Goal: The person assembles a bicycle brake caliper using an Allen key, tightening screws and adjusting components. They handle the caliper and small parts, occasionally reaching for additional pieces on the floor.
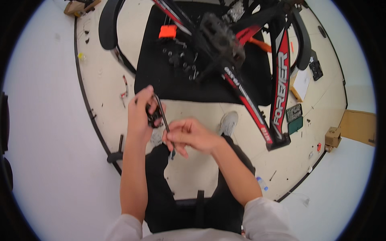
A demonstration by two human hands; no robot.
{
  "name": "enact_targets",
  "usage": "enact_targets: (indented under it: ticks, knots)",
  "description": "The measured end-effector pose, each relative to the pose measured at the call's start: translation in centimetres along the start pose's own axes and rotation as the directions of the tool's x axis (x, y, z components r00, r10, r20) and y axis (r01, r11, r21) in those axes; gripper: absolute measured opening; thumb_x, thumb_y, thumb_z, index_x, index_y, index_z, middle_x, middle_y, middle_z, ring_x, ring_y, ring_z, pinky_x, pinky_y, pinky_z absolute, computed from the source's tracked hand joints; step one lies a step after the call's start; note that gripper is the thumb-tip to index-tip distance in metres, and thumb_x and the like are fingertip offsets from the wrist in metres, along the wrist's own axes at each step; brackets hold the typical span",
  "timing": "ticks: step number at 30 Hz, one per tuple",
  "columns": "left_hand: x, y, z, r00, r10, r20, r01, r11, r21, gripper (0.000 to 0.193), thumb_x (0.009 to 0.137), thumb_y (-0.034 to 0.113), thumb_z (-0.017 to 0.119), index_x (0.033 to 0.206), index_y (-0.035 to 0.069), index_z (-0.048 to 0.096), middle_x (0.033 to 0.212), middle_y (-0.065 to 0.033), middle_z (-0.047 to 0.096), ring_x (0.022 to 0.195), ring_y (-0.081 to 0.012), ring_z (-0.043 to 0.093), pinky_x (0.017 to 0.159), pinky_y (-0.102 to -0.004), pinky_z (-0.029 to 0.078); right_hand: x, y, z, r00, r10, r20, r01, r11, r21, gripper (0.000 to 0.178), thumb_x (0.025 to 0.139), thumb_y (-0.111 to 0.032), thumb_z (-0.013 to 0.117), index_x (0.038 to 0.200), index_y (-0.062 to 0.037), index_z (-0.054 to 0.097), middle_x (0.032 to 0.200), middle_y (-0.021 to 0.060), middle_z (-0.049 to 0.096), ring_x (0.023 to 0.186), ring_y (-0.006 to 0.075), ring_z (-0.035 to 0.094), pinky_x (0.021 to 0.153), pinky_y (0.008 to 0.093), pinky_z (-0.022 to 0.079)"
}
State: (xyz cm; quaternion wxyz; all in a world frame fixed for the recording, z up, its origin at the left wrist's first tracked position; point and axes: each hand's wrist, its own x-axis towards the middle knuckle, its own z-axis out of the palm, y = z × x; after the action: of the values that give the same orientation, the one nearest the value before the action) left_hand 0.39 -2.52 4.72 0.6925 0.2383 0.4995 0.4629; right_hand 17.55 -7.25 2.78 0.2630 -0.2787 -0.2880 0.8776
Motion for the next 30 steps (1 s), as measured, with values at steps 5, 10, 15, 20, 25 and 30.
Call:
enact_targets:
  ticks: [5,10,15,20,25,30]
  knots:
    - [0.2,0.2,-2.2,0.924,-0.013,0.383,0.161,0.921,-0.355,0.037,0.092,0.031,0.058,0.066,0.009,0.045,0.049,0.0015,0.033,0.045,-0.0135,0.049,0.034,-0.0249,0.027,0.7,-0.5,-1.8,0.95,-0.097,-0.298,0.1,0.995,-0.005,0.018,0.096,-0.015,0.059,0.096,0.0028,0.063,0.057,-0.0003,0.048,0.048,0.0073,0.043,0.047,0.0235,0.036]
    - [-1.7,0.9,0.5,0.807,-0.379,0.454,0.061,0.817,0.573,0.04,0.09,0.029,0.061,0.062,0.002,0.052,0.053,-0.0015,0.052,0.044,-0.0149,0.05,0.04,-0.0248,0.033,-1.1,-1.5,-5.8,0.851,-0.281,-0.443,0.402,0.892,0.206,0.017,0.093,-0.015,0.064,0.092,0.0017,0.062,0.057,-0.0016,0.045,0.048,0.0067,0.04,0.047,0.024,0.034]
    - [-0.4,-4.1,-1.0,0.985,0.003,0.172,-0.14,0.596,0.79,0.038,0.09,0.03,0.062,0.069,-0.001,0.06,0.056,-0.0041,0.057,0.046,-0.0109,0.049,0.047,-0.0278,0.038,-2.0,-2.0,-4.3,0.785,-0.361,-0.504,0.36,0.927,-0.103,0.014,0.087,-0.007,0.068,0.093,0.0054,0.066,0.064,0.0039,0.058,0.049,0.0097,0.051,0.046,0.0242,0.041]
    - [2.7,-2.6,-1.2,0.98,0.179,-0.089,-0.092,0.798,0.596,0.037,0.09,0.031,0.064,0.072,-0.001,0.059,0.055,-0.0052,0.054,0.05,-0.0116,0.053,0.048,-0.0281,0.039,-1.3,-1.8,-1.4,0.956,-0.265,-0.125,0.234,0.947,-0.219,0.024,0.081,-0.005,0.073,0.103,0.0039,0.07,0.078,0.0107,0.069,0.064,0.0142,0.065,0.059,0.0258,0.053]
    - [0.2,-0.3,-0.3,0.999,-0.035,-0.009,0.036,0.988,0.151,0.035,0.093,0.029,0.062,0.068,0.008,0.05,0.054,0.002,0.041,0.054,-0.0106,0.055,0.038,-0.023,0.03,-0.7,-0.2,-0.9,0.997,0.034,-0.066,-0.059,0.906,-0.419,0.033,0.083,-0.012,0.072,0.113,0.0021,0.068,0.103,0.0121,0.068,0.085,0.0174,0.067,0.072,0.0286,0.056]
    - [-0.6,0.5,-0.6,0.918,-0.293,0.268,0.16,0.891,0.425,0.033,0.092,0.034,0.062,0.073,0.007,0.06,0.06,-0.0002,0.056,0.052,-0.0079,0.051,0.042,-0.0219,0.031,0.1,-2.2,-3.1,0.9,-0.31,-0.308,0.137,0.869,-0.475,0.037,0.087,-0.019,0.058,0.113,0.0057,0.066,0.146,0.0125,0.039,0.108,0.0252,0.061,0.08,0.0346,0.056]
